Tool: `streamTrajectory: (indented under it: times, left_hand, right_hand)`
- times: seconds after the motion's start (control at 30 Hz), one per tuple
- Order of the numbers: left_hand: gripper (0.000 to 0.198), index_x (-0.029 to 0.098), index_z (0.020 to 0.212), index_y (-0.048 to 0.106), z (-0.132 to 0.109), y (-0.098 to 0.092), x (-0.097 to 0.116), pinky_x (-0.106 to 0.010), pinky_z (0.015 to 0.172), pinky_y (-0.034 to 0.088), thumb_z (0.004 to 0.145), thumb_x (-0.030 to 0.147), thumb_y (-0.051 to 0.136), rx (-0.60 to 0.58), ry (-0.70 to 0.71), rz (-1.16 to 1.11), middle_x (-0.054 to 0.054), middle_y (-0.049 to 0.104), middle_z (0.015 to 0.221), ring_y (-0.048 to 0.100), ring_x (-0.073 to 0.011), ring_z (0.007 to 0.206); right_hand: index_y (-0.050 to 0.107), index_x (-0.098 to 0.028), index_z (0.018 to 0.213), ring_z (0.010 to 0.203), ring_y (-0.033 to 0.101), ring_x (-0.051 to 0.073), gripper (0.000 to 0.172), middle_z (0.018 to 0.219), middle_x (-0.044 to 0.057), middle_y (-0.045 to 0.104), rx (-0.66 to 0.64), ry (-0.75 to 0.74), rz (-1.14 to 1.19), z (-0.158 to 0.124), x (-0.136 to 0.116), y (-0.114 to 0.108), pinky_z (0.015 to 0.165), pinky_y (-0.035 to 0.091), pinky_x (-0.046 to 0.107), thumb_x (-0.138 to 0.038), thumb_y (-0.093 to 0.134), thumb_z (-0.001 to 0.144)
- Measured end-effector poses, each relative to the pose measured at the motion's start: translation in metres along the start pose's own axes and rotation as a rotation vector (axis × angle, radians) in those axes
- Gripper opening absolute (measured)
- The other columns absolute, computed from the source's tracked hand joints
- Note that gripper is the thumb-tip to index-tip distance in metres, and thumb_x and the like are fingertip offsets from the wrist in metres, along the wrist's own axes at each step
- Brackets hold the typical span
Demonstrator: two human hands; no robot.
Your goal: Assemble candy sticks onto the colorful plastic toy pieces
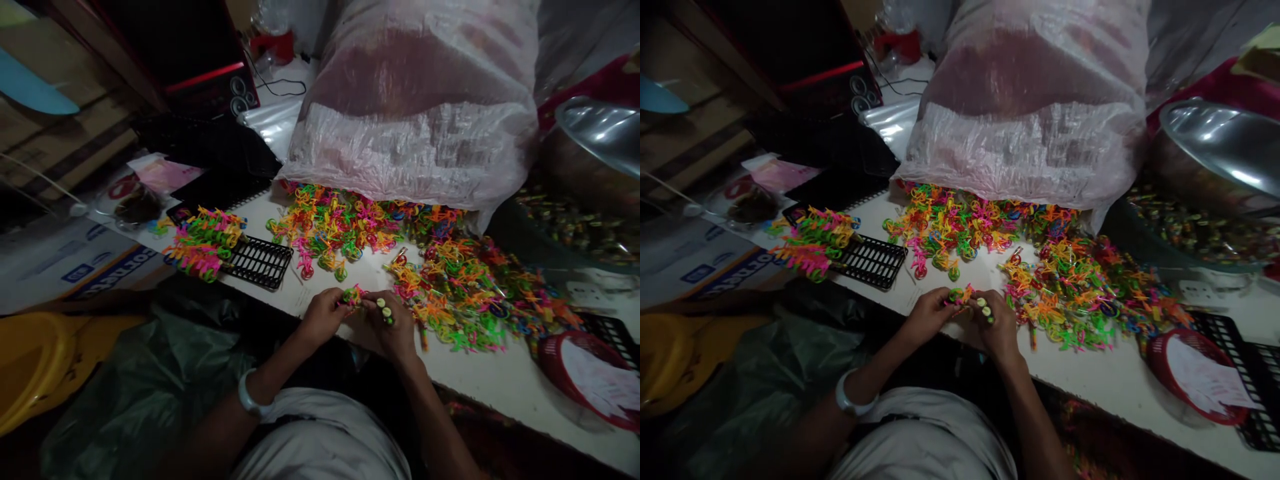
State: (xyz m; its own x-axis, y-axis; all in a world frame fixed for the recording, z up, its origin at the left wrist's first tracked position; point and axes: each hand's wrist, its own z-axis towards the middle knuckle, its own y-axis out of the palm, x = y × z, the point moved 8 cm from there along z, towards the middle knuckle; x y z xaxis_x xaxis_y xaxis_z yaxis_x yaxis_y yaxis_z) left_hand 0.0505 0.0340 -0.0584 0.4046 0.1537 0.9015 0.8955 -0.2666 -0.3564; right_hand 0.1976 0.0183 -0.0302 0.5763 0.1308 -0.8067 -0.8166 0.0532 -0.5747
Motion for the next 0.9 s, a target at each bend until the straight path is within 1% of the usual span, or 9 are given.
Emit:
streamTrajectory:
  times: [0.13, 0.27, 0.33, 0.4, 0.5, 0.57, 0.6, 0.73, 0.9]
  left_hand:
    - [0.010, 0.016, 0.074, 0.062, -0.002, 0.008, -0.002, -0.022, 0.062, 0.040, 0.077, 0.020, 0.054, -0.096, -0.010, -0.045, 0.002, 0.060, 0.070, 0.054, -0.0135, 0.070]
    - [0.013, 0.016, 0.079, 0.065, 0.000, 0.019, 0.011, -0.024, 0.071, 0.044, 0.080, 0.022, 0.053, -0.219, 0.073, -0.032, 0.000, 0.063, 0.078, 0.057, -0.0154, 0.078]
    - [0.014, 0.017, 0.088, 0.065, 0.004, 0.018, 0.020, -0.025, 0.075, 0.044, 0.081, 0.024, 0.056, -0.194, 0.115, 0.018, -0.002, 0.063, 0.087, 0.058, -0.0158, 0.082]
    - [0.020, 0.017, 0.100, 0.062, 0.010, 0.012, 0.027, -0.025, 0.078, 0.045, 0.083, 0.026, 0.058, -0.097, 0.139, 0.090, -0.005, 0.061, 0.097, 0.058, -0.0154, 0.085]
    - [0.026, 0.017, 0.106, 0.058, 0.014, 0.009, 0.032, -0.031, 0.086, 0.044, 0.083, 0.029, 0.060, 0.037, 0.169, 0.360, -0.008, 0.058, 0.104, 0.056, -0.0191, 0.095]
    - [0.024, 0.017, 0.102, 0.058, 0.014, 0.015, 0.031, -0.036, 0.089, 0.042, 0.081, 0.028, 0.063, 0.059, 0.169, 0.589, -0.010, 0.059, 0.101, 0.053, -0.0235, 0.101]
    - [0.024, 0.016, 0.100, 0.058, 0.014, 0.019, 0.030, -0.038, 0.089, 0.042, 0.079, 0.027, 0.065, 0.047, 0.161, 0.669, -0.010, 0.059, 0.100, 0.053, -0.0247, 0.101]
    - [0.016, 0.016, 0.092, 0.057, 0.015, 0.029, 0.024, -0.035, 0.084, 0.042, 0.079, 0.023, 0.063, -0.035, 0.121, 0.659, -0.008, 0.062, 0.093, 0.056, -0.0224, 0.092]
    - [0.010, 0.019, 0.080, 0.059, 0.018, 0.012, 0.008, -0.024, 0.067, 0.042, 0.080, 0.028, 0.057, 0.010, -0.015, 0.093, 0.000, 0.060, 0.077, 0.056, -0.0144, 0.075]
  right_hand:
    - [0.068, -0.019, 0.084, 0.063, 0.059, 0.016, 0.029, 0.078, 0.005, 0.067, -0.061, 0.121, 0.146, -0.001, 0.013, -0.002, 0.057, 0.046, 0.027, -0.045, 0.054, 0.085]
    - [0.067, -0.017, 0.087, 0.047, 0.050, 0.013, 0.034, 0.053, -0.002, 0.057, -0.130, 0.361, 0.380, -0.010, 0.030, -0.002, 0.047, 0.040, 0.024, -0.050, 0.060, 0.079]
    - [0.066, -0.016, 0.086, 0.046, 0.049, 0.013, 0.035, 0.049, -0.003, 0.054, -0.101, 0.401, 0.380, -0.011, 0.034, -0.014, 0.047, 0.040, 0.025, -0.050, 0.060, 0.079]
    - [0.067, -0.017, 0.089, 0.054, 0.055, 0.015, 0.033, 0.059, 0.001, 0.061, 0.053, 0.350, 0.241, -0.009, 0.034, -0.043, 0.055, 0.045, 0.027, -0.047, 0.058, 0.081]
    - [0.068, -0.019, 0.100, 0.094, 0.060, 0.023, 0.030, 0.099, 0.009, 0.067, 0.432, 0.155, -0.149, -0.011, 0.020, -0.103, 0.084, 0.046, 0.039, -0.041, 0.056, 0.084]
    - [0.067, -0.020, 0.107, 0.109, 0.054, 0.026, 0.033, 0.112, 0.011, 0.062, 0.594, 0.080, -0.342, -0.017, 0.011, -0.124, 0.094, 0.040, 0.044, -0.039, 0.054, 0.084]
    - [0.065, -0.019, 0.111, 0.105, 0.056, 0.026, 0.035, 0.109, 0.011, 0.063, 0.597, 0.101, -0.348, -0.017, 0.013, -0.125, 0.091, 0.042, 0.043, -0.039, 0.054, 0.084]
    - [0.059, -0.018, 0.112, 0.060, 0.058, 0.016, 0.042, 0.073, 0.002, 0.064, 0.308, 0.334, 0.003, -0.017, 0.036, -0.083, 0.058, 0.048, 0.029, -0.047, 0.056, 0.081]
    - [0.060, -0.018, 0.090, 0.053, 0.052, 0.013, 0.030, 0.060, -0.002, 0.055, 0.072, 0.327, 0.220, -0.025, 0.026, -0.027, 0.051, 0.043, 0.024, -0.047, 0.053, 0.085]
